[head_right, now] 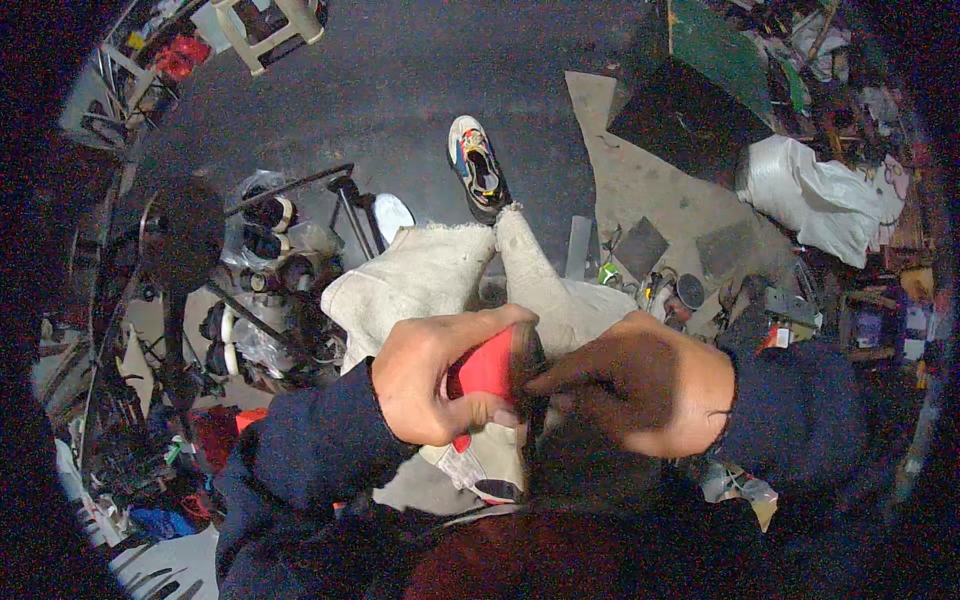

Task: The person hand-sews a red and white shoe using a needle and thread. They repeatedly insert the needle through the shoe's upper, pull the thread, and adjust the shoe's position while seated in a workshop.

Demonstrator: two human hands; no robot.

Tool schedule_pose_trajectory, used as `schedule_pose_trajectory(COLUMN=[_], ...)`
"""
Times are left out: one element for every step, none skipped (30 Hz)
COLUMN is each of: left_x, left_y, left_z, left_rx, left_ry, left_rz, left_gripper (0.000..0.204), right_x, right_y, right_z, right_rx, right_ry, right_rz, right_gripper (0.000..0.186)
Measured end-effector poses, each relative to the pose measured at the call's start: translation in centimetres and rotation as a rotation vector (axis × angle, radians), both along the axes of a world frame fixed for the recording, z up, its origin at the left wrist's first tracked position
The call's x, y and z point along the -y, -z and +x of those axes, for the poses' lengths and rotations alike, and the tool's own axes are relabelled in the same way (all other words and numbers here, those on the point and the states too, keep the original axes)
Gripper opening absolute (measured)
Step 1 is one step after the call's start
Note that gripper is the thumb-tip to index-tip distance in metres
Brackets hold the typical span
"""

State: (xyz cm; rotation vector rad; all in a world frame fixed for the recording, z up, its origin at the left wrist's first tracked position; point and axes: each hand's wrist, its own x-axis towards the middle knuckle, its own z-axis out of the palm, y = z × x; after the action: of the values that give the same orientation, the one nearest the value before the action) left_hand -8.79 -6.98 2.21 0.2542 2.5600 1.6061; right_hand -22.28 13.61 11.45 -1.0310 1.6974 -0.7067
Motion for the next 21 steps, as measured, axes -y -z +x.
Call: schedule_pose_trajectory(left_x=[0.2,0.4,0.5,0.6,0.7,0.8,0.8,0.7,0.6,0.4,0.3,0.0,-0.3,-0.4,-0.4,-0.4,-0.2,0.0,0.4,0.8,1.8], left_y=[0.2,0.3,0.3,0.3,0.2,0.1,-0.1,-0.3,-0.6,-0.8,-1.0,-1.2,-1.3,-1.4,-1.3,-1.1,-0.8,-0.6,-0.1,0.3,0.8], left_z=[-0.2,-0.2,-0.2,-0.2,-0.2,-0.1,0.0,0.2,0.5,0.8,1.2,1.5,1.9,2.5,3.2,4.2,5.4,7.3,8.8,10.7,12.4], left_rx=[-0.002,-0.005,-0.006,-0.002,0.005,0.007,-0.016,-0.038,-0.058,0.009,-0.042,-0.067,-0.082,-0.152,-0.212,-0.269,-0.323,-0.246,-0.328,-0.305,-0.291], left_ry=[-0.005,-0.009,-0.013,-0.021,-0.027,-0.031,-0.035,-0.042,-0.048,-0.040,-0.068,-0.086,-0.097,-0.160,-0.214,-0.267,-0.365,-0.481,-0.633,-0.795,-0.922], left_rz=[0.013,0.023,0.023,0.014,-0.004,-0.026,-0.025,-0.025,-0.026,-0.071,-0.064,-0.074,-0.105,-0.062,-0.038,-0.033,-0.003,-0.020,-0.076,-0.132,-0.140], left_gripper=[0.078,0.077,0.076,0.076,0.076,0.076,0.076,0.077,0.077,0.081,0.080,0.079,0.079,0.075,0.072,0.068,0.050,0.033,0.011,0.013,0.020], right_x=[0.3,0.6,0.8,1.0,1.1,1.0,0.8,0.6,0.2,-0.2,-0.8,-1.6,-2.4,-3.1,-3.9,-4.8,-5.6,-6.5,-7.2,-8.0,-8.8], right_y=[0.0,0.0,0.0,0.0,0.1,-0.1,-0.1,-0.2,-0.3,-0.3,-0.6,-0.9,-1.2,-1.3,-1.6,-1.9,-2.1,-2.2,-2.2,-2.2,-2.2], right_z=[0.0,0.1,0.2,0.5,0.8,0.9,1.0,1.0,1.0,1.0,1.0,1.0,1.1,1.3,1.6,1.8,2.0,2.4,2.6,2.7,2.9], right_rx=[-0.014,-0.027,-0.028,-0.031,-0.059,-0.072,-0.002,0.037,0.074,0.067,0.076,0.077,0.074,0.103,0.109,0.102,0.081,0.090,0.082,0.064,0.034], right_ry=[0.007,0.012,0.044,0.074,0.085,0.084,0.112,0.107,0.109,0.063,0.045,0.044,0.032,0.067,0.098,0.123,0.143,0.177,0.190,0.198,0.208], right_rz=[0.065,0.129,0.094,0.052,0.017,0.053,0.025,0.012,0.031,0.027,0.013,0.076,0.112,0.184,0.145,0.145,0.165,0.134,0.074,0.049,0.063], right_gripper=[0.024,0.023,0.023,0.022,0.022,0.020,0.020,0.020,0.020,0.025,0.027,0.028,0.029,0.031,0.031,0.030,0.030,0.030,0.030,0.030,0.030])
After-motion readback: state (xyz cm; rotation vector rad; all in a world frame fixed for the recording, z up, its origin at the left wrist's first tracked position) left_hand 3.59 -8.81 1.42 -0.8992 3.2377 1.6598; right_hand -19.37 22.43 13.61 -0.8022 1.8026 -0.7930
